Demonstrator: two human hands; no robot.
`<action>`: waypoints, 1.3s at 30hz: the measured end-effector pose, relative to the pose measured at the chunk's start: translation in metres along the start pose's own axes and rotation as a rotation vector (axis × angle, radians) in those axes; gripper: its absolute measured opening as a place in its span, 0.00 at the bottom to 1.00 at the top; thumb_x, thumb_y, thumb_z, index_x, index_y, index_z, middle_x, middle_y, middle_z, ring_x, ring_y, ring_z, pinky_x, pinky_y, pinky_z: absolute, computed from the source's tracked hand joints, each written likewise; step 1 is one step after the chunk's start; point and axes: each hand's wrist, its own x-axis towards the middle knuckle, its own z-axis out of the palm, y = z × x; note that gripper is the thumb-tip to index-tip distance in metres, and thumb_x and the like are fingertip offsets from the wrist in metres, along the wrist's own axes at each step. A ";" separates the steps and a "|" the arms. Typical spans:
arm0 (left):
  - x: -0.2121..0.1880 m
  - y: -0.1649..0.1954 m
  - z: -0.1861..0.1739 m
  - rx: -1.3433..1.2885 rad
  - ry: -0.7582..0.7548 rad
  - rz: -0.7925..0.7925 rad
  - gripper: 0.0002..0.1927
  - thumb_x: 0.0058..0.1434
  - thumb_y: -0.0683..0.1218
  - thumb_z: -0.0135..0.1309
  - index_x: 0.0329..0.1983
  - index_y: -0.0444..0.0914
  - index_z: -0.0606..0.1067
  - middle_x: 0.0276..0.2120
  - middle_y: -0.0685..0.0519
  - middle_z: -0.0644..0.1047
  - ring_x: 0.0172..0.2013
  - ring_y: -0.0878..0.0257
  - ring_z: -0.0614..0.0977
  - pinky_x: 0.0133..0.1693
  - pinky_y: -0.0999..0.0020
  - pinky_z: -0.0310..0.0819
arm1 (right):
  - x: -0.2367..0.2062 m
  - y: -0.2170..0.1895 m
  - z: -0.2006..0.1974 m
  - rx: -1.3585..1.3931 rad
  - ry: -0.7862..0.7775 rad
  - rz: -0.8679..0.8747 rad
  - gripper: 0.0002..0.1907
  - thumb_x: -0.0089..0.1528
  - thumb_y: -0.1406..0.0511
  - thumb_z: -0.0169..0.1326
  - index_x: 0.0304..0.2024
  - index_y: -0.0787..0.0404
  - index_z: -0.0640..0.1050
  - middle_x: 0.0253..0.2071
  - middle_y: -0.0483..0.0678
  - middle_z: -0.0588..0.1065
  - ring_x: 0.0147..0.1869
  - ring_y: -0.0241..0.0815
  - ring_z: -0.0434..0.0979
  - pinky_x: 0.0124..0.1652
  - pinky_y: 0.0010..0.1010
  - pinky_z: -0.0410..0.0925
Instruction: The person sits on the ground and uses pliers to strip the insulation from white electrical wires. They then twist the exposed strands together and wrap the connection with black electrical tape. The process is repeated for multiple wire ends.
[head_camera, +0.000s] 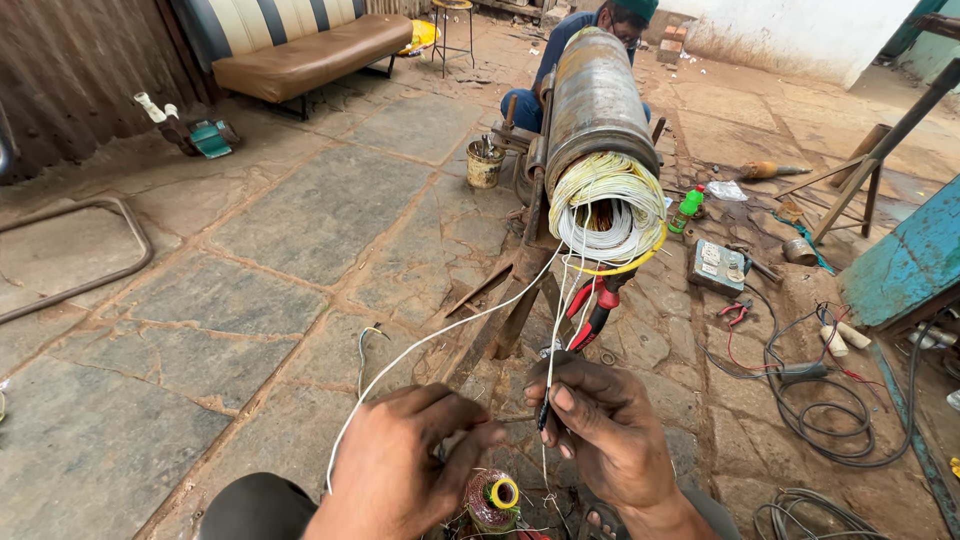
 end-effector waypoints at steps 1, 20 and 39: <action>0.005 0.003 0.001 -0.138 0.006 0.010 0.10 0.54 0.51 0.66 0.33 0.40 0.85 0.27 0.50 0.84 0.27 0.56 0.87 0.28 0.61 0.79 | 0.002 -0.001 -0.001 -0.005 -0.027 -0.033 0.13 0.65 0.66 0.57 0.44 0.73 0.81 0.37 0.55 0.80 0.30 0.38 0.78 0.25 0.24 0.65; 0.018 -0.001 0.042 -0.527 0.098 0.104 0.05 0.62 0.40 0.61 0.37 0.32 0.82 0.27 0.48 0.83 0.28 0.59 0.88 0.29 0.66 0.80 | 0.008 -0.021 0.016 -0.632 -0.038 -0.342 0.08 0.63 0.72 0.59 0.44 0.70 0.83 0.42 0.56 0.81 0.43 0.37 0.82 0.40 0.23 0.74; 0.018 -0.007 0.043 -0.319 0.263 0.256 0.07 0.52 0.37 0.67 0.34 0.35 0.82 0.30 0.49 0.82 0.31 0.58 0.89 0.32 0.68 0.82 | 0.005 -0.008 0.003 -0.583 0.010 -0.261 0.05 0.61 0.75 0.60 0.40 0.69 0.83 0.39 0.55 0.81 0.32 0.27 0.74 0.29 0.17 0.66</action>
